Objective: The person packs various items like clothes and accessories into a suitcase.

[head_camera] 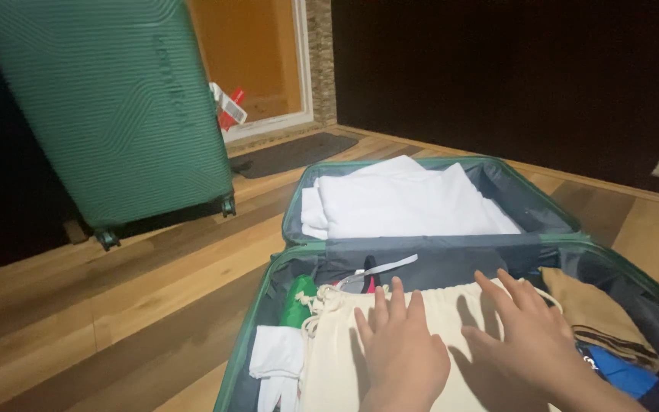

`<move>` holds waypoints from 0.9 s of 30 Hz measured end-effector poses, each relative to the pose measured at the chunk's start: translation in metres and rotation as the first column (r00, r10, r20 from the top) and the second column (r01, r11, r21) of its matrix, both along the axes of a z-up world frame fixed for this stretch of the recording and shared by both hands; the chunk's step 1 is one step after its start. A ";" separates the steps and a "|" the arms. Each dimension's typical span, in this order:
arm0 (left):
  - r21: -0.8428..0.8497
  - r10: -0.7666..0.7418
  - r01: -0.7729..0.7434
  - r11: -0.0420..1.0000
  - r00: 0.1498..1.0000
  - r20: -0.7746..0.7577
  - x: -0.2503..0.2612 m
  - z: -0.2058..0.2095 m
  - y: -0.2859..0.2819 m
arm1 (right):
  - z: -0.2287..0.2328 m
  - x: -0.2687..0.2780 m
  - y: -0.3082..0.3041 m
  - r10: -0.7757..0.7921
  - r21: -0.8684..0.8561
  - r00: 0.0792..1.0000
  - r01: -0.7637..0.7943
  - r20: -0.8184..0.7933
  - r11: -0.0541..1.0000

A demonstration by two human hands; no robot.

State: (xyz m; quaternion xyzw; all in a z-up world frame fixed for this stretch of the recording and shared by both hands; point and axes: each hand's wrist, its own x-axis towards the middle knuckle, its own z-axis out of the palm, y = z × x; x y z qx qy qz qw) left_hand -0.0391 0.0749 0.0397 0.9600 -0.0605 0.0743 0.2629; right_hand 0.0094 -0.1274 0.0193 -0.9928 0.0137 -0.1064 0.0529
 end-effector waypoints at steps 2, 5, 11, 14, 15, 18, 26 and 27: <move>0.015 -0.023 0.023 1.000 0.999 0.026 -0.008 0.013 0.000 | 0.020 -0.014 -0.012 0.004 0.001 1.000 -0.004 0.000 1.000; 0.032 -0.018 0.017 0.999 1.000 0.025 -0.023 0.029 0.004 | 0.060 -0.038 -0.025 -0.017 -0.107 0.993 0.004 -0.115 0.994; -0.017 -0.015 0.015 1.000 1.000 0.009 -0.038 0.048 -0.029 | 0.039 -0.042 -0.149 -0.228 -0.373 0.970 0.241 0.080 0.896; -0.022 -0.134 0.134 0.991 0.991 0.003 -0.035 0.036 -0.068 | 0.006 -0.046 -0.220 0.042 -0.481 0.913 0.175 0.407 0.859; -0.023 -0.185 0.185 0.982 0.983 0.005 -0.034 0.027 -0.086 | -0.001 -0.056 -0.233 0.158 -0.424 0.865 0.068 0.476 0.903; -0.036 -0.276 0.278 0.960 0.960 0.047 -0.029 -0.006 -0.141 | -0.022 -0.074 -0.269 0.080 -0.334 0.919 0.058 0.385 0.941; -0.046 -0.354 0.365 0.930 0.922 0.157 -0.054 -0.071 -0.228 | -0.024 -0.139 -0.226 0.026 0.084 0.996 -0.019 -0.086 0.996; -0.039 -0.353 0.361 0.932 0.925 0.141 -0.064 -0.069 -0.232 | -0.021 -0.146 -0.222 -0.021 0.145 0.987 0.044 -0.162 0.988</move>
